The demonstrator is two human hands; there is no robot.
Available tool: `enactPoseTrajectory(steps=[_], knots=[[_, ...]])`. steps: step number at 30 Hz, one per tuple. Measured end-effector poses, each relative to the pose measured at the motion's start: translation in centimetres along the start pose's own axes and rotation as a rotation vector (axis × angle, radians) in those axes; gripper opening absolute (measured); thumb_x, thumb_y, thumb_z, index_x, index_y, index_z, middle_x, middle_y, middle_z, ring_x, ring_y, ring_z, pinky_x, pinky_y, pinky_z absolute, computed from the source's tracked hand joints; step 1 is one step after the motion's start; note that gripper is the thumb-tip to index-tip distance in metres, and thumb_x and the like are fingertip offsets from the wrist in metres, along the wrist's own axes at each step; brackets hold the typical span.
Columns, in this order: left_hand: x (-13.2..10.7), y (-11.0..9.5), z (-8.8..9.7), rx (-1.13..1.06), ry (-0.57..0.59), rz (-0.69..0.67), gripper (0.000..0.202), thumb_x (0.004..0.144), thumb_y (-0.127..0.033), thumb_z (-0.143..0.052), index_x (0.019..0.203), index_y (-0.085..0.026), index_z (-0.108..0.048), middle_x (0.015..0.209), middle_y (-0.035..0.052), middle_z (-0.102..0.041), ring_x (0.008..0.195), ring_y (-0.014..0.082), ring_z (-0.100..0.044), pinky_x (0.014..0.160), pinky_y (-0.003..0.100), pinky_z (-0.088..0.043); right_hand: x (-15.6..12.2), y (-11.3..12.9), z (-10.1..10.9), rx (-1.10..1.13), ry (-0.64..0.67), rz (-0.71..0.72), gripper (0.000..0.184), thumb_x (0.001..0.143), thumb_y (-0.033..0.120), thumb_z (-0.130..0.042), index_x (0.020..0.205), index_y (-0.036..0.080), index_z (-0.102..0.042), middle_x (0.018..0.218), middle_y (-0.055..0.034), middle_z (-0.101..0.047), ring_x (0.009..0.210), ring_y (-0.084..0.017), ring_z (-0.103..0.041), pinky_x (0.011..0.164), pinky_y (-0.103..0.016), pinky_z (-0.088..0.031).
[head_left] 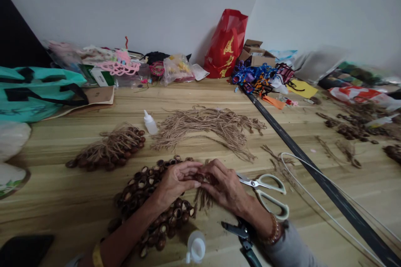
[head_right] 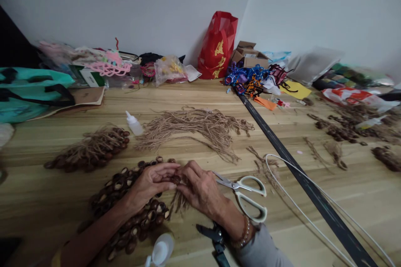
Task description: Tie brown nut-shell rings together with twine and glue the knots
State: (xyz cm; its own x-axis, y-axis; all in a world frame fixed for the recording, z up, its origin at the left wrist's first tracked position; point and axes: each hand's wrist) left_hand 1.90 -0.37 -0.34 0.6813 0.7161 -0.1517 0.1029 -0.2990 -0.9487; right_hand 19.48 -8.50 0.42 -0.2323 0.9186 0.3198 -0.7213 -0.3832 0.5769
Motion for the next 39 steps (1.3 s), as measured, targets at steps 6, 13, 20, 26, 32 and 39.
enactPoseTrajectory(steps=[6, 13, 20, 26, 32, 39], knots=[[-0.1, -0.1, -0.1, 0.063, -0.005, -0.012, 0.044, 0.060, -0.006, -0.075, 0.103, -0.014, -0.066, 0.094, 0.0075, -0.072, 0.088, 0.0199, -0.067, 0.081, 0.029, -0.052, -0.1, -0.1, -0.1, -0.023, 0.018, 0.006, 0.019, 0.093, 0.028, -0.053, 0.112, 0.022, -0.050, 0.101, -0.0067, -0.059, 0.090, -0.019, -0.062, 0.074, -0.029, -0.050], [-0.8, -0.9, -1.2, 0.202, -0.082, -0.060, 0.040, 0.064, -0.004, -0.068, 0.102, -0.016, -0.068, 0.092, 0.0055, -0.071, 0.090, 0.0199, -0.066, 0.084, 0.029, -0.053, -0.2, -0.4, -0.4, -0.052, 0.028, 0.006, 0.017, 0.093, 0.024, -0.050, 0.111, 0.022, -0.048, 0.102, -0.0076, -0.059, 0.089, -0.020, -0.061, 0.072, -0.030, -0.050], [-0.9, -1.0, -1.3, 0.241, -0.095, -0.046, 0.043, 0.064, -0.003, -0.066, 0.105, -0.016, -0.067, 0.100, 0.0054, -0.070, 0.090, 0.0192, -0.066, 0.084, 0.029, -0.053, -0.1, -0.2, -0.1, -0.095, 0.056, 0.003, 0.018, 0.095, 0.024, -0.048, 0.113, 0.023, -0.051, 0.103, -0.0074, -0.057, 0.088, -0.019, -0.061, 0.068, -0.029, -0.050], [-0.6, -0.9, -1.1, 0.184, -0.061, -0.013, 0.044, 0.064, -0.007, -0.071, 0.107, -0.015, -0.064, 0.102, 0.0081, -0.071, 0.095, 0.0212, -0.066, 0.085, 0.029, -0.051, 0.0, 0.3, 0.3, -0.098, 0.072, 0.048, 0.026, 0.095, 0.025, -0.049, 0.120, 0.027, -0.055, 0.103, -0.0063, -0.056, 0.089, -0.018, -0.061, 0.069, -0.026, -0.050], [-0.3, -0.5, -0.7, 0.178, -0.054, 0.001, 0.036, 0.063, -0.012, -0.075, 0.098, -0.015, -0.066, 0.092, 0.0073, -0.072, 0.087, 0.0211, -0.066, 0.082, 0.030, -0.051, 0.0, 0.2, 0.1, -0.076, 0.058, 0.049, 0.021, 0.096, 0.026, -0.047, 0.115, 0.024, -0.057, 0.104, -0.0070, -0.059, 0.089, -0.017, -0.063, 0.073, -0.027, -0.051], [-0.1, -0.4, -0.5, 0.109, -0.025, -0.001, 0.035, 0.061, -0.013, -0.077, 0.095, -0.013, -0.067, 0.086, 0.0070, -0.072, 0.083, 0.0202, -0.065, 0.077, 0.029, -0.049, 0.3, 0.1, -0.2, 0.105, -0.005, 0.038, 0.019, 0.094, 0.024, -0.051, 0.112, 0.024, -0.057, 0.104, -0.0070, -0.062, 0.093, -0.017, -0.063, 0.077, -0.028, -0.052]])
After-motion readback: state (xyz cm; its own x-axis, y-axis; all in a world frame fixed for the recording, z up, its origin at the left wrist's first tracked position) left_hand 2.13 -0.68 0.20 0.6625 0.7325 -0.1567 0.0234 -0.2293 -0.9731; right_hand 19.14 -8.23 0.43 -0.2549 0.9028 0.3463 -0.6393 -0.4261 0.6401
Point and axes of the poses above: each hand's wrist, its own x-axis towards the middle knuckle, its own z-axis out of the back of the hand, y = z × x
